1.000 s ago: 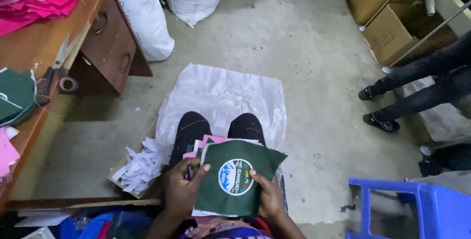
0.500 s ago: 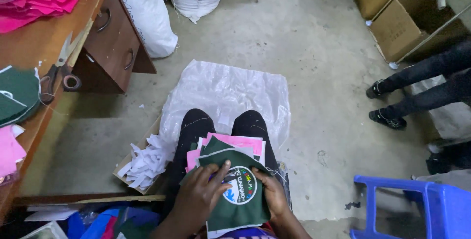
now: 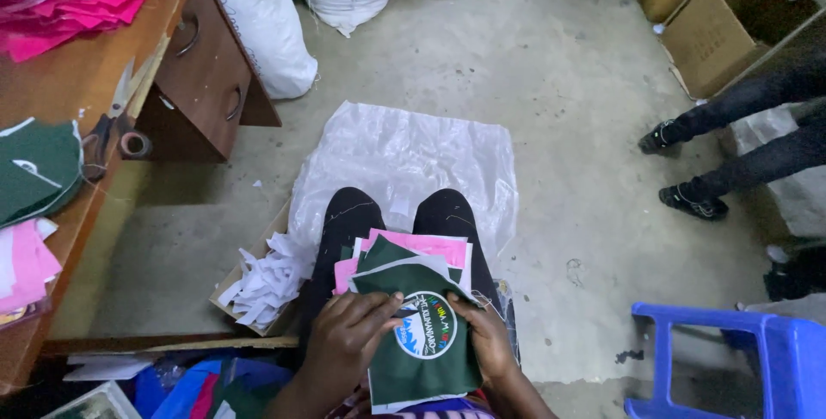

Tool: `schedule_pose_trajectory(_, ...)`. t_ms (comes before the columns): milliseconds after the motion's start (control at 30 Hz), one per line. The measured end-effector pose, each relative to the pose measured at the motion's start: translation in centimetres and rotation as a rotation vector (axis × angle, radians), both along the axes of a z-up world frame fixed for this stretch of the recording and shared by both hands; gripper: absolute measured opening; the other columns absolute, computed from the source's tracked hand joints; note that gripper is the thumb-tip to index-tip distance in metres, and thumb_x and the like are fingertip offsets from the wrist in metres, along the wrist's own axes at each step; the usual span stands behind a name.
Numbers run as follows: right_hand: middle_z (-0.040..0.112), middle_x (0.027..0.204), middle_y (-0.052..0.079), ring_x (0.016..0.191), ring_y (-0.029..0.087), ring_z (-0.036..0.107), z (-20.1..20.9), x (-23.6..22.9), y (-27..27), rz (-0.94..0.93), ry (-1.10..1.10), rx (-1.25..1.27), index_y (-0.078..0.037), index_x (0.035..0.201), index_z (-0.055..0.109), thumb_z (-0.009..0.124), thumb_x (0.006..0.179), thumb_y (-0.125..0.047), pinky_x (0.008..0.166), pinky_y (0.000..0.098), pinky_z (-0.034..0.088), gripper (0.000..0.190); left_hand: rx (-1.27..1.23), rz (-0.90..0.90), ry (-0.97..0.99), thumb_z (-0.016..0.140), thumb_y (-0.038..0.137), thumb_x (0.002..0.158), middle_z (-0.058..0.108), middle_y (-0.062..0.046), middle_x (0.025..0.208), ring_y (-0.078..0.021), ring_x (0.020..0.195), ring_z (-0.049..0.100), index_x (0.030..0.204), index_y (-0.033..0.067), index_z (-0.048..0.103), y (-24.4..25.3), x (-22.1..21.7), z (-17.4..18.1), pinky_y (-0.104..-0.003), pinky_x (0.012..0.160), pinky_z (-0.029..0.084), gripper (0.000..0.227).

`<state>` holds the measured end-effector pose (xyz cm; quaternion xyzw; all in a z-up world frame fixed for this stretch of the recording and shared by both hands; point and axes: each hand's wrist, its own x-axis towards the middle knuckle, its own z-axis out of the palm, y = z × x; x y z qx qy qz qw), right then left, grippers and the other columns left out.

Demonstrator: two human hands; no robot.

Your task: The person is manually marking green fabric pouches with a pen and then aligning and placing circular patches onto them while sitting on the floor.

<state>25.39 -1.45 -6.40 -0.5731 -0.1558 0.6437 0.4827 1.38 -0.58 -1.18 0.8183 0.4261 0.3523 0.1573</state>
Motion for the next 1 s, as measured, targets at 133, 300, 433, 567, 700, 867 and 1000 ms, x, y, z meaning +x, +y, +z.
schedule_pose_trajectory(133, 0.072, 0.087, 0.025, 0.065, 0.024, 0.064, -0.4, -0.3, -0.1, 0.026, 0.038, 0.044, 0.019, 0.112, 0.071, 0.062, 0.098, -0.004, 0.057, 0.0331, 0.052, 0.029, 0.000, -0.034, 0.032, 0.081, 0.015, 0.085, 0.076, -0.002, 0.109, -0.0187, 0.086, 0.065, 0.120, 0.0076, 0.078, 0.5, -0.9, 0.2, -0.036, 0.080, 0.050, 0.036)
schedule_pose_trajectory(300, 0.071, 0.116, 0.030, 0.098, 0.031, 0.067, -0.8, -0.2, -0.3, -0.028, 0.067, -0.083, 0.017, 0.130, 0.063, 0.063, 0.100, -0.005, 0.084, 0.0385, 0.056, 0.037, -0.027, -0.214, -0.013, 0.081, 0.018, 0.084, 0.076, -0.001, 0.112, -0.0182, 0.096, 0.067, 0.125, 0.0109, 0.078, 2.0, -2.3, -0.3, -0.039, 0.095, 0.045, 0.042)
schedule_pose_trajectory(433, 0.077, 0.111, 0.035, 0.084, 0.035, 0.077, -3.3, 0.7, -0.7, 0.048, 0.057, -0.015, 0.016, 0.136, 0.060, 0.045, 0.098, 0.001, 0.070, 0.0367, 0.064, 0.043, -0.056, -0.178, -0.018, 0.079, 0.022, 0.086, 0.077, 0.003, 0.110, -0.0179, 0.102, 0.065, 0.117, 0.0168, 0.082, 2.6, -2.4, 0.9, -0.043, 0.100, 0.038, 0.031)
schedule_pose_trajectory(567, 0.076, 0.111, 0.031, 0.084, 0.031, 0.075, -3.5, 1.0, -0.8, 0.074, 0.013, 0.000, 0.016, 0.134, 0.063, 0.049, 0.100, -0.001, 0.071, 0.0353, 0.063, 0.041, -0.020, -0.158, -0.001, 0.077, 0.022, 0.087, 0.073, 0.001, 0.109, -0.0199, 0.109, 0.062, 0.119, 0.0216, 0.083, 2.7, -2.3, 0.3, -0.049, 0.108, 0.028, 0.033)
schedule_pose_trajectory(700, 0.075, 0.111, 0.027, 0.085, 0.027, 0.073, -3.7, 1.1, -0.5, 0.094, -0.032, 0.033, 0.017, 0.133, 0.067, 0.054, 0.101, -0.004, 0.072, 0.0335, 0.061, 0.040, -0.053, -0.162, -0.044, 0.078, 0.016, 0.083, 0.073, -0.002, 0.111, -0.0223, 0.111, 0.060, 0.119, 0.0174, 0.081, 2.6, -2.2, 0.4, -0.049, 0.112, 0.032, 0.037)
schedule_pose_trajectory(867, 0.076, 0.123, 0.024, 0.101, 0.029, 0.073, -1.4, 0.1, -0.3, 0.045, -0.083, -0.058, 0.014, 0.132, 0.070, 0.053, 0.101, -0.002, 0.087, 0.0357, 0.059, 0.039, -0.021, -0.151, -0.017, 0.079, 0.015, 0.082, 0.071, -0.003, 0.110, -0.0223, 0.109, 0.060, 0.121, 0.0169, 0.081, 2.5, -2.2, -0.2, -0.047, 0.105, 0.033, 0.039)
schedule_pose_trajectory(1000, 0.076, 0.108, 0.026, 0.082, 0.026, 0.069, 1.3, -0.7, 0.0, -0.019, -0.007, -0.198, 0.014, 0.131, 0.073, 0.063, 0.102, -0.012, 0.069, 0.0335, 0.056, 0.040, -0.016, -0.180, -0.029, 0.078, 0.017, 0.086, 0.070, -0.004, 0.111, -0.0234, 0.110, 0.059, 0.120, 0.0157, 0.081, 2.5, -2.2, 0.2, -0.047, 0.103, 0.033, 0.035)
